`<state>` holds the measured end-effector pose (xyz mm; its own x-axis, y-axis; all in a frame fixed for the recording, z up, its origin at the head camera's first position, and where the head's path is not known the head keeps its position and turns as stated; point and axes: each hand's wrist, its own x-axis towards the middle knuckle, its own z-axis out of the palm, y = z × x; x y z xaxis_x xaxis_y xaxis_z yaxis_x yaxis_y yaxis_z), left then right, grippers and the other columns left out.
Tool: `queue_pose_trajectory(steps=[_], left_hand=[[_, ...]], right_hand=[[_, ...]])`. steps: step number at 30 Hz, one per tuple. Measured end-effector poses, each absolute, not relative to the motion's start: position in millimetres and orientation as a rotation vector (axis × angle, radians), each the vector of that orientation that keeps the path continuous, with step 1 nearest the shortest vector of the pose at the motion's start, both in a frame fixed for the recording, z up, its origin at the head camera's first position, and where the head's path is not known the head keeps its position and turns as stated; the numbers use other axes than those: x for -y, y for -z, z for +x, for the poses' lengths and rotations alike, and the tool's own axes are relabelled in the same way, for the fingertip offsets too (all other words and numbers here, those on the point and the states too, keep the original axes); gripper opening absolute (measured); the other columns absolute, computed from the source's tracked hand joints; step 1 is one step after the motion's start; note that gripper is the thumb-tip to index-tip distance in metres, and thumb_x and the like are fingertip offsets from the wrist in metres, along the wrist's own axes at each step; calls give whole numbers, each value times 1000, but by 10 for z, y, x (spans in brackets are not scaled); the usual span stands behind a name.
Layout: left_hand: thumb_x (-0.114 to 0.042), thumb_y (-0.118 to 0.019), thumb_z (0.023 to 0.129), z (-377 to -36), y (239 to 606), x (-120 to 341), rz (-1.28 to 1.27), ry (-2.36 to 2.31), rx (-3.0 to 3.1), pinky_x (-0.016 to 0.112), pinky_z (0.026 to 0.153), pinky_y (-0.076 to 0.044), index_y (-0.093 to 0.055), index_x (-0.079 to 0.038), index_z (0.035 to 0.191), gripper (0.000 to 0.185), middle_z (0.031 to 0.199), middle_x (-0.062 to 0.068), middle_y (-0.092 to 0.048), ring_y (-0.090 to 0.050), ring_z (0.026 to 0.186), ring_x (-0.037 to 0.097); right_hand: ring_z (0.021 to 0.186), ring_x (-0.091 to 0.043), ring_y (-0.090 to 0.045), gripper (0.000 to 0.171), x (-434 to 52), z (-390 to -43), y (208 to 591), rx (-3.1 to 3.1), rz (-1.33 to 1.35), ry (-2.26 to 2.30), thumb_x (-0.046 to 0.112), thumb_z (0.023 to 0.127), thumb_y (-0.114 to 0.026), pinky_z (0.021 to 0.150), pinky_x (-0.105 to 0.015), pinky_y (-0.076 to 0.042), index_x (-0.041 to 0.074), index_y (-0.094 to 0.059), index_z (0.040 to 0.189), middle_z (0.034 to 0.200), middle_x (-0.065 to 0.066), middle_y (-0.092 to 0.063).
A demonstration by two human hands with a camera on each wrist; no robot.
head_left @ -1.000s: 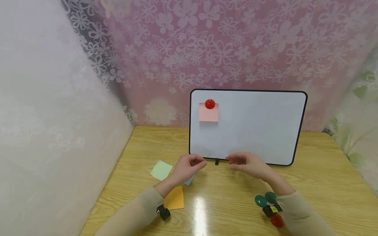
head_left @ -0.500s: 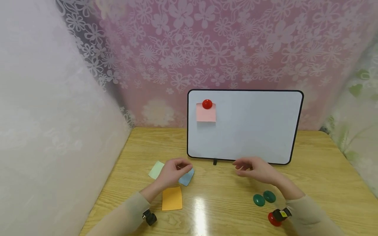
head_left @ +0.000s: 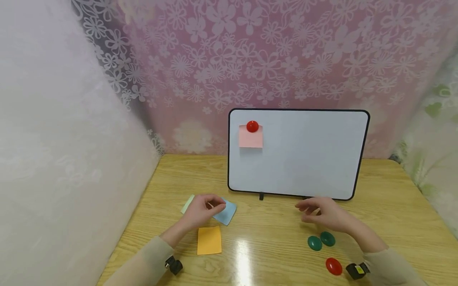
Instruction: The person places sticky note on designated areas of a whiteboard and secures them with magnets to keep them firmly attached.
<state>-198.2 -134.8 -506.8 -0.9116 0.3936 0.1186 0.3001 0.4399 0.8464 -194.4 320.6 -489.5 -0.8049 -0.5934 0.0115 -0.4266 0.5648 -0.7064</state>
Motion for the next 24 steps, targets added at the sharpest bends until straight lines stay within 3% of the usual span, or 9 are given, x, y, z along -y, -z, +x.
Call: queue_pose_trajectory(steps=[7, 24], left_hand=[[-21, -77, 102, -1952, 5125, 1488, 691, -1409, -2677, 30, 76, -58, -82, -10, 109, 14, 99, -10, -76, -67, 88, 10], [-16, -78, 101, -1994, 5206, 1948, 353, -1427, -2817, 31, 75, -56, -81, -9, 116, 17, 103, -6, -75, -66, 89, 15]], right_hand=[[99, -16, -71, 35, -3389, -1858, 4957, -2589, -864, 1037, 24, 99, -81, 78, -32, -61, 4, -75, 127, 117, -7, -77], [96, -11, -70, 37, -3762, -1677, 5024, -2590, -796, 973, 29, 96, -83, 75, -32, -60, 6, -77, 124, 117, -6, -76]])
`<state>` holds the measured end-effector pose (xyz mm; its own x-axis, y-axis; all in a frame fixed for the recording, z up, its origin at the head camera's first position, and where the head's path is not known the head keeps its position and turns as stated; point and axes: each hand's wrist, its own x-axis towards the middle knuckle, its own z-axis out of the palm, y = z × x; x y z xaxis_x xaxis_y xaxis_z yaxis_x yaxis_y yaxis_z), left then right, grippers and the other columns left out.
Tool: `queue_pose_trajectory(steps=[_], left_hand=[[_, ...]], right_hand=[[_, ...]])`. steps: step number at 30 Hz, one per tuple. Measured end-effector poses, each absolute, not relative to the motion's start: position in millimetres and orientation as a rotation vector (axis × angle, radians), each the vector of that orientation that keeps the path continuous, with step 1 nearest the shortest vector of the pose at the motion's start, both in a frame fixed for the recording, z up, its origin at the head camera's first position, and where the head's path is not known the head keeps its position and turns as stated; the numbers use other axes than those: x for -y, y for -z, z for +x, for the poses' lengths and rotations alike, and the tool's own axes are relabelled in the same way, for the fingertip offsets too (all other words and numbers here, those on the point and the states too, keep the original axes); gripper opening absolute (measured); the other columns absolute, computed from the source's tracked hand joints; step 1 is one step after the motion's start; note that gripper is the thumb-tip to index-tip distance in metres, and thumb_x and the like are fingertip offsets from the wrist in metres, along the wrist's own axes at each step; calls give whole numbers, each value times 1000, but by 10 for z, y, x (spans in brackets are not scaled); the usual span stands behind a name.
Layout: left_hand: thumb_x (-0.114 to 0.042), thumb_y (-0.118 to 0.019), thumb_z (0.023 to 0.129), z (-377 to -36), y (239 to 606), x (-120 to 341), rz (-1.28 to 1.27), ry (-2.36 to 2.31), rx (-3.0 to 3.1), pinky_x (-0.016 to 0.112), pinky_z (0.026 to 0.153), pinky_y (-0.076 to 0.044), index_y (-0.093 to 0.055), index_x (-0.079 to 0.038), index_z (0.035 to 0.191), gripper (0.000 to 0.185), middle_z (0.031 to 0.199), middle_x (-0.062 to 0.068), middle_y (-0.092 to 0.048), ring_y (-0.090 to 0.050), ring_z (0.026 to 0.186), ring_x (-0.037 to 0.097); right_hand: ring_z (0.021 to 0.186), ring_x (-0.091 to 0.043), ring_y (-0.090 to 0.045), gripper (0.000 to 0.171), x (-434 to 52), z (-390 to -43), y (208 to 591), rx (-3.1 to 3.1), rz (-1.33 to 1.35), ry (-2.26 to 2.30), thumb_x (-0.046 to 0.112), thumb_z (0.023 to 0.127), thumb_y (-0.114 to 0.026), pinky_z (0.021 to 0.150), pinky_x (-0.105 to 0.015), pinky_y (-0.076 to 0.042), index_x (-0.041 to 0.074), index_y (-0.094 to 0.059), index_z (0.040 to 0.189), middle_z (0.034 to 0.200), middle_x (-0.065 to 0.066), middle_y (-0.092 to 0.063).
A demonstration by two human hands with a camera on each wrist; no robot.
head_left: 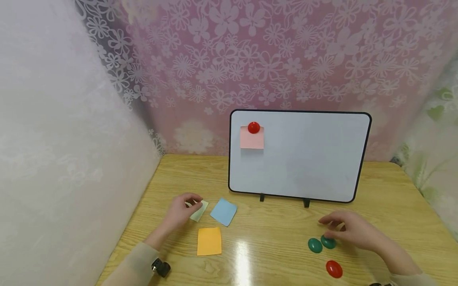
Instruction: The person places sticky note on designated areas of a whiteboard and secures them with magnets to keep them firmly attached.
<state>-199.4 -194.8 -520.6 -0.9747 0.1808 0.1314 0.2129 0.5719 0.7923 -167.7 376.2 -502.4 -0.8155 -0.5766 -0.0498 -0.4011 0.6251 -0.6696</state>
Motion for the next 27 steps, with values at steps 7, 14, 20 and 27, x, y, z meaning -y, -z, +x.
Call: queue_pose_trajectory(steps=[7, 14, 20, 27], left_hand=[[-13, -81, 98, -2015, 5201, 2075, -255, 1379, 2790, 32, 72, -55, -78, -7, 120, 23, 109, 7, -74, -66, 92, 19], [-12, -81, 98, -2059, 5207, 2160, -207, 1348, 2822, 37, 80, -56, -77, -3, 123, 27, 114, 11, -73, -66, 96, 23], [-16, -81, 98, -2105, 5227, 2206, -151, 1256, 2874, 42, 84, -57, -77, -5, 124, 29, 112, 9, -73, -67, 97, 23], [-17, -81, 97, -2150, 5224, 2202, -97, 1210, 2913, 42, 82, -57, -77, -3, 123, 30, 108, 7, -73, -66, 95, 21]], right_hand=[[94, -8, -69, 37, -3850, -1613, 5055, -2592, -802, 954, 29, 94, -85, 74, -31, -59, 6, -77, 123, 115, -5, -77], [95, -7, -68, 41, -3890, -1577, 5052, -2585, -789, 943, 32, 93, -86, 74, -30, -59, 7, -77, 124, 117, -4, -76], [94, -4, -65, 42, -3895, -1564, 5074, -2618, -804, 913, 35, 90, -88, 74, -29, -58, 11, -77, 122, 114, 1, -76], [93, -3, -64, 45, -3900, -1569, 5095, -2573, -812, 915, 38, 90, -88, 75, -28, -58, 11, -77, 123, 115, 2, -76]])
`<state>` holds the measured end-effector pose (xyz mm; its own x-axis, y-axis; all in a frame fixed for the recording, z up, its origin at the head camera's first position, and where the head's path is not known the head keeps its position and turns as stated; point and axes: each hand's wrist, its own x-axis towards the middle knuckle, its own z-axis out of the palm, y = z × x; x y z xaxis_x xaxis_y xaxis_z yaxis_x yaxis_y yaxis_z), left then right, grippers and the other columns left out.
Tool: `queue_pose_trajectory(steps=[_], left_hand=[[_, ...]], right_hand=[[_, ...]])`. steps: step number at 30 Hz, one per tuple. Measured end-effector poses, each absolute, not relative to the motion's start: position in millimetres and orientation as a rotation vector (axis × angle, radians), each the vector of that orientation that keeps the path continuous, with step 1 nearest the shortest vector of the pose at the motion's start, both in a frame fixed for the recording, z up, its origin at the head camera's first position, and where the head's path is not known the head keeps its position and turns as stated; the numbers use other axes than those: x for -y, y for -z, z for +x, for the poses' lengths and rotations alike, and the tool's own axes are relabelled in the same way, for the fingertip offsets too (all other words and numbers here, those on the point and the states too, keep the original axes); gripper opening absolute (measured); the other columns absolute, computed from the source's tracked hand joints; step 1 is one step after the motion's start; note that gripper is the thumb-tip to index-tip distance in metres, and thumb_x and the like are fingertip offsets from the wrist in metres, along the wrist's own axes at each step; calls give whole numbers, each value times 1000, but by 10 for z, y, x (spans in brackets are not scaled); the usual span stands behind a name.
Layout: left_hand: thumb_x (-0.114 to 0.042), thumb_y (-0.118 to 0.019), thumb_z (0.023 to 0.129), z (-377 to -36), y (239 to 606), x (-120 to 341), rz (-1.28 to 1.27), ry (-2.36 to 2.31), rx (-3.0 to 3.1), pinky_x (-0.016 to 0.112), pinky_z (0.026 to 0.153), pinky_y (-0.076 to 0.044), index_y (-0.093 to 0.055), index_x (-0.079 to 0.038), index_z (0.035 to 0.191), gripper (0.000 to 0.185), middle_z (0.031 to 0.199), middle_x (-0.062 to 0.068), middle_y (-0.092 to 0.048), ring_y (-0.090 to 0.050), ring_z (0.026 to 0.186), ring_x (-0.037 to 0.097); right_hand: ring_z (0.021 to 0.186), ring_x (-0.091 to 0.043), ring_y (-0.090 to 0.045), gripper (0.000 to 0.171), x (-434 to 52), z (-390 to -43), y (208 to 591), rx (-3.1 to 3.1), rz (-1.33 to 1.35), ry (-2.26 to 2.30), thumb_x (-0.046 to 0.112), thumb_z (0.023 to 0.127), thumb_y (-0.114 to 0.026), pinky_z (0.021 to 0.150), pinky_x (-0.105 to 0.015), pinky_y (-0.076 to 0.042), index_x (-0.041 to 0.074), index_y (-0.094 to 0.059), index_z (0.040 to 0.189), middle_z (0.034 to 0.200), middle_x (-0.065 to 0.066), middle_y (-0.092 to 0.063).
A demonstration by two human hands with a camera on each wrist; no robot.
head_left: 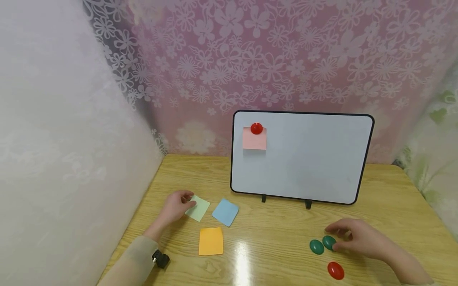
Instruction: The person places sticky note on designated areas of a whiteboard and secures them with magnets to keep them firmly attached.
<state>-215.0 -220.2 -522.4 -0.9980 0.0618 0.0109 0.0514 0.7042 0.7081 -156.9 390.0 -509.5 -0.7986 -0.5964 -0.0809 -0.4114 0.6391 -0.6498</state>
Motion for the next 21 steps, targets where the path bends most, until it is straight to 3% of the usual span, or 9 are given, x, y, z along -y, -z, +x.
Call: queue_pose_trajectory(steps=[10, 21], left_hand=[[-17, -80, 98, -2179, 5160, 2137, 7, -1123, -2890, 42, 82, -56, -76, 0, 117, 26, 104, 7, -72, -65, 93, 21], [-14, -82, 94, -2094, 5102, 2219, -21, -1031, -2866, 34, 67, -51, -76, -1, 102, 17, 90, 5, -67, -57, 78, 19]], right_hand=[[94, -4, -65, 44, -3907, -1570, 5105, -2563, -852, 895, 37, 88, -90, 76, -29, -58, 13, -77, 122, 114, 3, -75], [94, -1, -63, 43, -3904, -1561, 5115, -2581, -864, 845, 41, 87, -89, 76, -28, -57, 16, -77, 119, 110, 12, -72]])
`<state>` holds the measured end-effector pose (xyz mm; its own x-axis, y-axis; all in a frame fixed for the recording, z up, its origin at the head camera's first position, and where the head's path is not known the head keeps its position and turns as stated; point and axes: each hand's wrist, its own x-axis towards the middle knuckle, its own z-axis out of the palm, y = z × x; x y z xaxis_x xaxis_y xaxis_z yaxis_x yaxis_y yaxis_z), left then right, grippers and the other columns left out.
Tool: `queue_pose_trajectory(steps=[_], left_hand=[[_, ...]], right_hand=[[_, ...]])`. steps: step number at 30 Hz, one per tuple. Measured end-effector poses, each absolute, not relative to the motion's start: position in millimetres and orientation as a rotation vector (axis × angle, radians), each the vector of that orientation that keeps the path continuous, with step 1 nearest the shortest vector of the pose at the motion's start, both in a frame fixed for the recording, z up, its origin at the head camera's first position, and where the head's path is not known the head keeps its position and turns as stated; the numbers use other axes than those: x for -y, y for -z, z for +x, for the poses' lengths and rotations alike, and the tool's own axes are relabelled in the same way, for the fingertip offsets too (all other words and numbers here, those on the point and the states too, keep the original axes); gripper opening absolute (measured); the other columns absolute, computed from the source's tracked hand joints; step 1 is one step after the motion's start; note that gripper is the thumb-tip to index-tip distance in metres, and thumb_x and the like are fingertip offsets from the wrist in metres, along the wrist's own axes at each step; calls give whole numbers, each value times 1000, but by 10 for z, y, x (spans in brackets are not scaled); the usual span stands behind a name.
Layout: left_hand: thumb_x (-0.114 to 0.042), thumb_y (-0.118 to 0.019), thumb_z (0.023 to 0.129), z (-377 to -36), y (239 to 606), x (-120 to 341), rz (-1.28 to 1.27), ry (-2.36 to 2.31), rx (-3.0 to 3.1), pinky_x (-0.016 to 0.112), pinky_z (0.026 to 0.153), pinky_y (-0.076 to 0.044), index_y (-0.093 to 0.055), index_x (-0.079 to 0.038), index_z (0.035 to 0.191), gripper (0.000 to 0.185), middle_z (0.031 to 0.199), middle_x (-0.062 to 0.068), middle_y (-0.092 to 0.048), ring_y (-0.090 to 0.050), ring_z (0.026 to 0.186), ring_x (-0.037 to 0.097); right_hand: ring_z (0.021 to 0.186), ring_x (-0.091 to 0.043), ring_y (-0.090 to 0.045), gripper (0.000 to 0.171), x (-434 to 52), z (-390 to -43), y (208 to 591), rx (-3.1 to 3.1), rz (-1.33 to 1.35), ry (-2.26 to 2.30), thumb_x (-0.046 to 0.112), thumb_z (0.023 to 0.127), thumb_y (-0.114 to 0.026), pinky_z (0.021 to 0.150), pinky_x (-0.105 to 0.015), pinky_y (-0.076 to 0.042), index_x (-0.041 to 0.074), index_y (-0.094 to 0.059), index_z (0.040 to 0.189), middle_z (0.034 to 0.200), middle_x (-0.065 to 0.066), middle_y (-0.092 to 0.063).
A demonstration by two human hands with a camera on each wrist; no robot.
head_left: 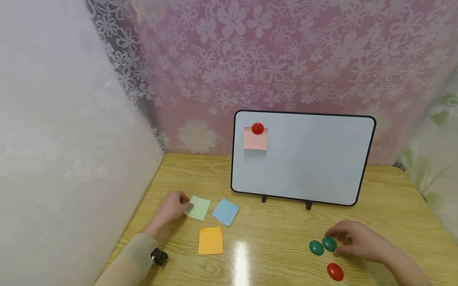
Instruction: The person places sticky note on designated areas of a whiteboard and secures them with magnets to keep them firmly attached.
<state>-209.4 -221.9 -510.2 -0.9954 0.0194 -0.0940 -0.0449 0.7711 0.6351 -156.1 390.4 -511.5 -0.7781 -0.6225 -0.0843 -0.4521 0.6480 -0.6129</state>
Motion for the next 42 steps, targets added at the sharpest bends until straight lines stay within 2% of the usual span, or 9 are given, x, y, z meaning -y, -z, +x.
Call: queue_pose_trajectory(steps=[8, 20, 33, 42], left_hand=[[-12, -85, 92, -2024, 5026, 2251, 7, -985, -2847, 36, 64, -53, -75, -1, 95, 15, 88, 5, -69, -59, 73, 18], [-9, -84, 92, -1987, 5043, 2258, 28, -961, -2851, 37, 65, -55, -75, -4, 89, 11, 86, 3, -70, -62, 75, 18], [-18, -87, 90, -1963, 5091, 2281, -33, -975, -2832, 32, 59, -46, -73, -8, 80, 20, 75, 2, -65, -53, 63, 17], [-18, -88, 89, -1941, 5119, 2277, -28, -939, -2863, 33, 61, -48, -73, -9, 79, 20, 76, 0, -66, -55, 65, 17]], right_hand=[[93, -1, -62, 40, -3889, -1574, 5108, -2564, -882, 848, 41, 89, -88, 75, -28, -57, 17, -78, 119, 109, 13, -71], [90, -3, -61, 35, -3878, -1582, 5122, -2551, -909, 862, 29, 88, -90, 73, -28, -57, 12, -77, 117, 106, 12, -69], [94, -3, -64, 41, -3914, -1602, 5146, -2539, -896, 878, 28, 85, -93, 78, -27, -59, 11, -76, 118, 107, 11, -69], [94, -2, -64, 41, -3920, -1598, 5166, -2541, -899, 898, 27, 84, -93, 78, -27, -58, 11, -76, 117, 107, 12, -69]])
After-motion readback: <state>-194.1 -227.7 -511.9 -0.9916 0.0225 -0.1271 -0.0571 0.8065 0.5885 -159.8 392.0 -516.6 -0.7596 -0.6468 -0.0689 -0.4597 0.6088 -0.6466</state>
